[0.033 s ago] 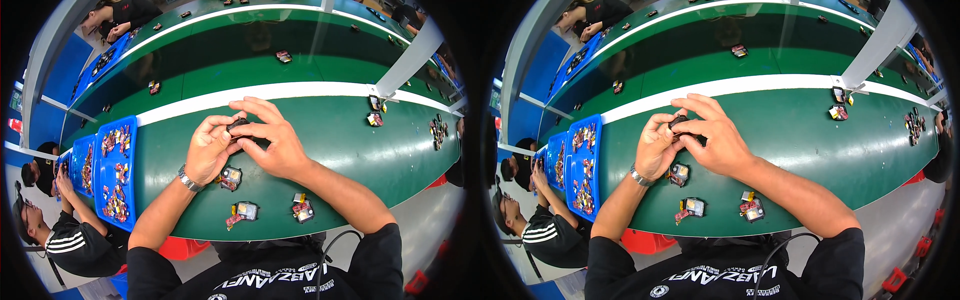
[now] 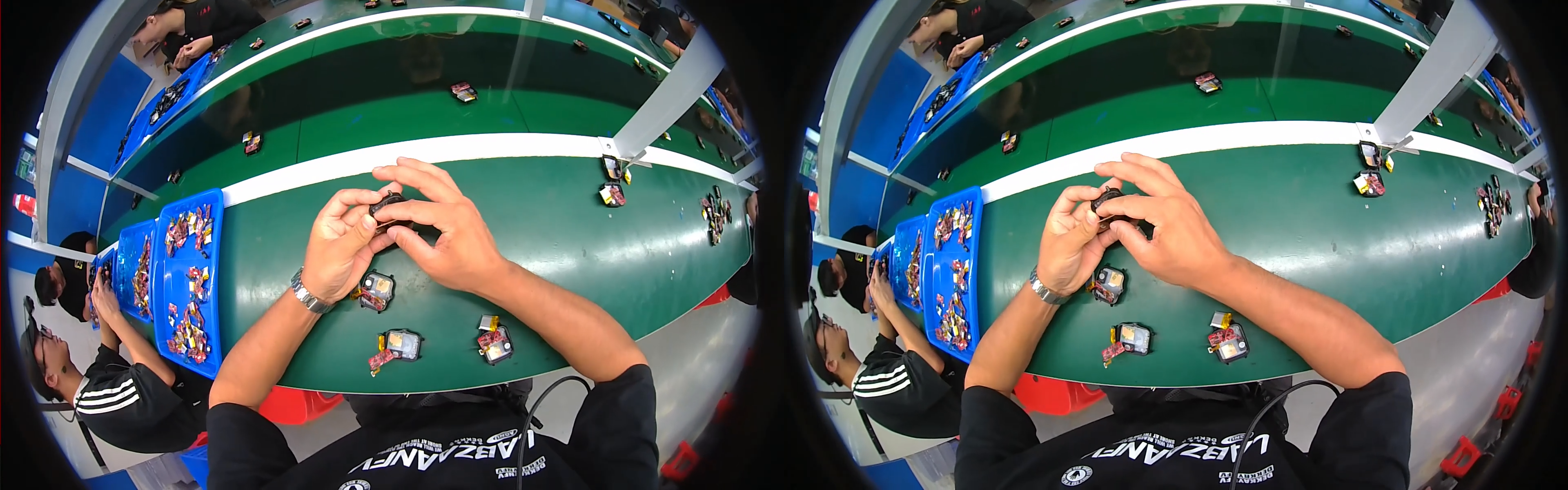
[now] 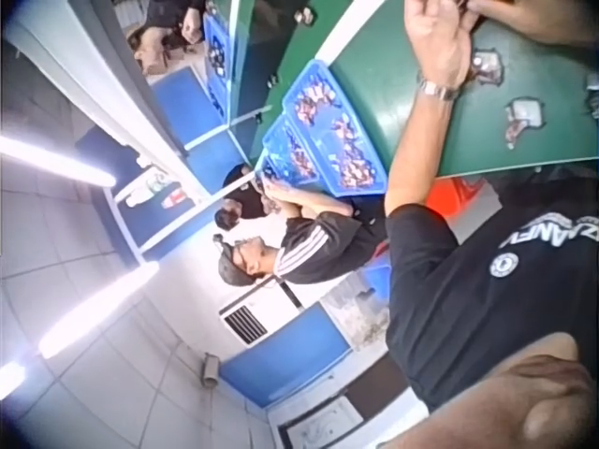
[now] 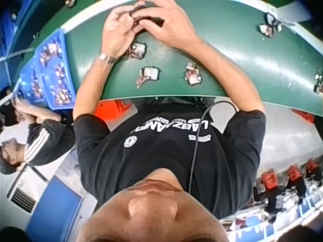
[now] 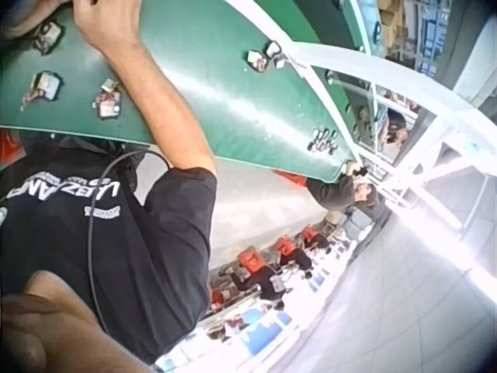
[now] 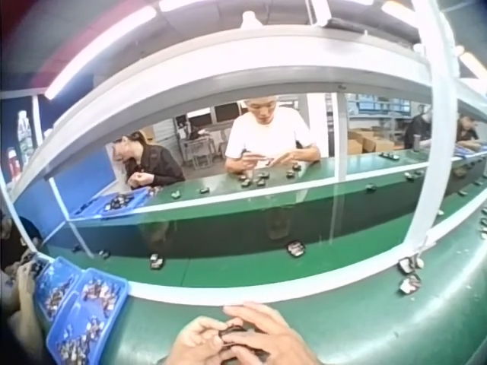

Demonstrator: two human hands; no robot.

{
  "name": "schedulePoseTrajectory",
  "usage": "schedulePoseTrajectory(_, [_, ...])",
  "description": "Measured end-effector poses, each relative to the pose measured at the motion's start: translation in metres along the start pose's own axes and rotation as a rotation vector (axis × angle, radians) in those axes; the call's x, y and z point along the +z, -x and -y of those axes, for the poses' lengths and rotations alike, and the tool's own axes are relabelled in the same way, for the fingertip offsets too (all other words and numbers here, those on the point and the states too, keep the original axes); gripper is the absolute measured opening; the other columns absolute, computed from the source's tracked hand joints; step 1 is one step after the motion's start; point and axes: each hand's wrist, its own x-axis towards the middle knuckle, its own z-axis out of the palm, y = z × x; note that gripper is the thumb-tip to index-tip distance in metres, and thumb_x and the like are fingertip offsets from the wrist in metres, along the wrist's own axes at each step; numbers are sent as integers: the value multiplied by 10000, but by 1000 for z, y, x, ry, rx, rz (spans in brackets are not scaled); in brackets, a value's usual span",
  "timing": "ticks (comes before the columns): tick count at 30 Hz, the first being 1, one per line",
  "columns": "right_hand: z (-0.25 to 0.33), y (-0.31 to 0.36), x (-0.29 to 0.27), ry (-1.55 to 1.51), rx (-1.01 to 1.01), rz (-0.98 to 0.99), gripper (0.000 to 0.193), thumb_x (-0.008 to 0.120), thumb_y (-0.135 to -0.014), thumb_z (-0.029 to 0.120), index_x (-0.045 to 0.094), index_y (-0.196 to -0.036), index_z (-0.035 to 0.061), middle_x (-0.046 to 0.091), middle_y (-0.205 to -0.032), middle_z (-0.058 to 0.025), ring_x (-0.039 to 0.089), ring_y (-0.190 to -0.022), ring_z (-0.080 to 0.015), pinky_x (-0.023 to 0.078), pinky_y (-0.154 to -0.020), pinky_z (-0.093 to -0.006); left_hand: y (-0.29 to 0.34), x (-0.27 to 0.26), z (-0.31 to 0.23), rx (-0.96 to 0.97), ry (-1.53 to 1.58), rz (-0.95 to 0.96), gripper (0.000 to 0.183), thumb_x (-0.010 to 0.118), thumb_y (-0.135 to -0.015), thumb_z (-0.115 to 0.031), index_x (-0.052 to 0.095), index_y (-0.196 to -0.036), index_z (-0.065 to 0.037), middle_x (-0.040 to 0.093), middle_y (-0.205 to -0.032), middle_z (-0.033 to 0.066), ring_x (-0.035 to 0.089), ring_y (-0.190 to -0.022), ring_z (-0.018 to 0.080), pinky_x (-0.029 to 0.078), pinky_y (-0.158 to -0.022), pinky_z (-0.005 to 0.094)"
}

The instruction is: Assembling small electronic or mechanical components at a factory assembly line workstation.

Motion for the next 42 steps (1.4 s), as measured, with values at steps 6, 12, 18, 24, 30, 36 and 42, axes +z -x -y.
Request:
schedulePoseTrajectory(6, [2, -1, 2, 77, -40, -21, 229, 679, -790, 13, 685, -1015, 53, 565, -1316, -123, 481, -1266, -360, 442, -1016, -433, -6, -3, -6, -38, -37, -2, 248, 551, -995, -86, 497, -1233, -42, 527, -1383, 183, 595, -1177, 256, 536, -972, 416])
schedulePoseTrajectory(12, [0, -5, -5, 147, -91, -106, 191, 694, -758, 5, 669, -945, 33, 592, -1134, -106, 580, -1072, -290, 535, -801, -370, -6, 5, -5, -62, -42, -55, 322, 601, -973, -130, 461, -1257, -68, 578, -1290, 157, 613, -1116, 238, 537, -957, 414])
schedulePoseTrajectory(18, [3, -5, 0, 278, -206, -113, 212, 706, -725, 5, 649, -928, 35, 600, -1028, -81, 612, -924, -259, 548, -709, -345, -5, 3, -6, -66, -35, -42, 268, 540, -999, -87, 483, -1256, -38, 525, -1392, 149, 592, -1173, 240, 525, -986, 423])
schedulePoseTrajectory(24, [1, -6, 3, 329, -192, -129, 188, 712, -734, 16, 632, -904, 19, 594, -1001, -75, 613, -890, -241, 552, -660, -340, -5, 5, -7, -73, -39, -37, 263, 539, -999, -87, 486, -1251, -34, 572, -1323, 128, 601, -1159, 221, 528, -979, 419])
schedulePoseTrajectory(30, [1, -5, 6, 357, -168, -132, 161, 705, -741, 10, 619, -877, 23, 577, -964, -66, 605, -847, -232, 552, -649, -341, -5, 9, -7, -84, -55, -50, 259, 534, -997, -74, 488, -1246, -20, 618, -1232, 118, 618, -1122, 197, 536, -968, 397])
schedulePoseTrajectory(36, [1, -4, 10, 338, -165, -133, 167, 702, -757, 8, 616, -899, 21, 572, -971, -70, 615, -833, -234, 547, -628, -326, -6, 17, -6, -33, -248, -197, 232, 563, -975, -44, 523, -1199, 6, 641, -1166, 124, 647, -1046, 174, 582, -882, 338])
schedulePoseTrajectory(42, [-2, -4, 10, -79, 235, -121, 145, 665, -851, 8, 611, -986, 13, 604, -919, -104, 649, -698, -187, 540, -638, -303, -9, 21, 1, -1, -417, -255, 192, 551, -981, -45, 546, -1160, 23, 656, -1105, 111, 661, -991, 162, 600, -797, 311])
